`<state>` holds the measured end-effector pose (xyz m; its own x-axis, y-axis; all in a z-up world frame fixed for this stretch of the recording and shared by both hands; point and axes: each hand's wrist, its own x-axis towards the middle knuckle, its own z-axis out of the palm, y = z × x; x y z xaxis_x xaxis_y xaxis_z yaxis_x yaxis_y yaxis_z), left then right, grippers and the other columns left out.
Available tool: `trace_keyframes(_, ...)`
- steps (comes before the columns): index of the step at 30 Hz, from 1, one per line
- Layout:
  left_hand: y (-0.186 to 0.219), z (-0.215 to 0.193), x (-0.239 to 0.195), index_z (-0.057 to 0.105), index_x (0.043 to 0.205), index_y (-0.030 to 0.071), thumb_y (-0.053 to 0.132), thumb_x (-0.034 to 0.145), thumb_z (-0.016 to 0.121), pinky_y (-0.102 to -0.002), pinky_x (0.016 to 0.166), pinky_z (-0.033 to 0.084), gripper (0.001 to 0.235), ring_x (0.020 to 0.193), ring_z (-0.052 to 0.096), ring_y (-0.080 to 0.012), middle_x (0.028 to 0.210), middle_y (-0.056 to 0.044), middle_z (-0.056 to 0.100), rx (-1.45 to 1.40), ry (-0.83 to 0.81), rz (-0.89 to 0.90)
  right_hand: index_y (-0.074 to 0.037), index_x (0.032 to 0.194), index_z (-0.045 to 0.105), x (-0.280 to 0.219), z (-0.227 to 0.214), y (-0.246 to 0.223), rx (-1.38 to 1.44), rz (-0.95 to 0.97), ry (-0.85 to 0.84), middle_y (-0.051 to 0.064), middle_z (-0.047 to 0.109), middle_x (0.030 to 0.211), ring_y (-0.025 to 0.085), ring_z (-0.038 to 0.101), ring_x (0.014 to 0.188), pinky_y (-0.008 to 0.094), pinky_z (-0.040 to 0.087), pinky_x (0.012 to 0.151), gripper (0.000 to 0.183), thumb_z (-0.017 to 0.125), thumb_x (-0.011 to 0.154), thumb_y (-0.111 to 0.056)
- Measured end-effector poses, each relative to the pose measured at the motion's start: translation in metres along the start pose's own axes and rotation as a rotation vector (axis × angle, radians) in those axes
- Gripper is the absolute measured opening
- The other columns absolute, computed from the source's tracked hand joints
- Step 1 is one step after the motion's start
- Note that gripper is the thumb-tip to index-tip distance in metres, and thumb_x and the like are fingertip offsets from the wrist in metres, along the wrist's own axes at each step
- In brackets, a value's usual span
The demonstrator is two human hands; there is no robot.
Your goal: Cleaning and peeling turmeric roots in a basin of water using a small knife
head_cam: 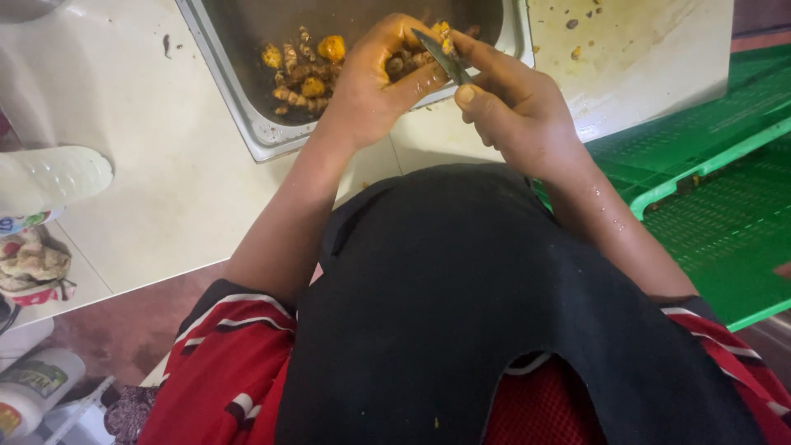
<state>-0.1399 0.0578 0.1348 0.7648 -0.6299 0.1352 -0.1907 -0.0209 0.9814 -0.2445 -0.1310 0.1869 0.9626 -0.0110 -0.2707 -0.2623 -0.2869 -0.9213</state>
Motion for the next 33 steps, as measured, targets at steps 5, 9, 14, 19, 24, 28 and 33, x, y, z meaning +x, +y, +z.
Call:
trace_keyframes(5, 0.001, 0.000, 0.001, 0.062, 0.108, 0.011, 0.026, 0.101, 0.073, -0.031, 0.085, 0.049, 0.020, 0.093, 0.061, -0.0149, 0.101, -0.002, 0.063, -0.015, -0.029, 0.070, -0.005, 0.156, 0.047, -0.005, -0.001, 0.006, 0.186, -0.027, -0.024, 0.001, 0.043, 0.071, 0.011, 0.038, 0.057, 0.024, 0.035, 0.051, 0.052, 0.058, 0.107, -0.020)
trace_keyframes(9, -0.002, 0.000, 0.001, 0.060, 0.103, 0.012, 0.029, 0.098, 0.075, -0.027, 0.072, 0.044, 0.023, 0.080, 0.052, -0.0111, 0.095, 0.000, 0.056, -0.017, -0.068, -0.015, -0.006, 0.159, 0.040, -0.008, -0.002, 0.015, 0.239, -0.115, -0.099, 0.002, 0.038, 0.065, 0.011, 0.038, 0.052, 0.023, 0.036, 0.051, 0.049, 0.051, 0.112, -0.018)
trace_keyframes(14, -0.002, 0.005, 0.001, 0.061, 0.109, 0.014, 0.034, 0.096, 0.076, -0.027, 0.087, 0.049, 0.028, 0.094, 0.060, -0.0106, 0.103, 0.003, 0.063, -0.061, -0.081, -0.089, -0.009, 0.155, 0.046, -0.007, -0.003, 0.022, 0.271, -0.055, -0.041, 0.003, 0.038, 0.062, 0.012, 0.041, 0.049, 0.023, 0.037, 0.048, 0.044, 0.049, 0.112, -0.019)
trace_keyframes(19, -0.015, -0.002, 0.004, 0.068, 0.117, 0.015, 0.035, 0.094, 0.082, -0.033, 0.101, 0.049, 0.033, 0.109, 0.057, -0.0189, 0.117, -0.004, 0.049, 0.021, -0.082, -0.034, -0.011, 0.158, 0.045, 0.010, -0.013, 0.042, 0.593, 0.186, 0.152, 0.000, 0.056, 0.073, 0.010, 0.046, 0.047, 0.023, 0.034, 0.039, 0.061, 0.058, 0.099, -0.016)
trace_keyframes(24, -0.020, -0.002, 0.003, 0.064, 0.117, 0.010, 0.021, 0.098, 0.077, -0.028, 0.089, 0.052, 0.025, 0.095, 0.063, -0.0155, 0.107, -0.003, 0.059, -0.122, 0.012, -0.115, -0.010, 0.150, 0.041, 0.022, -0.054, 0.061, 0.237, 0.165, 0.382, 0.006, 0.065, 0.099, 0.011, 0.055, 0.054, 0.024, 0.036, 0.036, 0.049, 0.049, 0.101, -0.015)
trace_keyframes(28, -0.035, -0.007, 0.000, 0.060, 0.116, 0.017, 0.038, 0.100, 0.063, -0.028, 0.088, 0.061, 0.026, 0.101, 0.068, -0.0132, 0.109, -0.001, 0.067, -0.152, 0.077, -0.341, -0.021, 0.150, 0.052, 0.027, -0.067, 0.063, -0.016, 0.262, 0.447, 0.003, 0.056, 0.101, 0.008, 0.047, 0.052, 0.025, 0.025, 0.025, 0.050, 0.036, 0.102, -0.015)
trace_keyframes(33, -0.045, -0.001, -0.001, 0.065, 0.123, 0.016, 0.039, 0.099, 0.064, -0.022, 0.049, 0.034, 0.033, 0.057, 0.042, -0.0073, 0.091, 0.002, 0.059, -0.516, 0.177, -0.505, -0.016, 0.139, 0.049, 0.033, -0.052, 0.055, 0.035, 0.315, 0.476, 0.000, 0.047, 0.073, 0.007, 0.040, 0.044, 0.024, 0.022, 0.029, 0.042, 0.039, 0.098, -0.017)
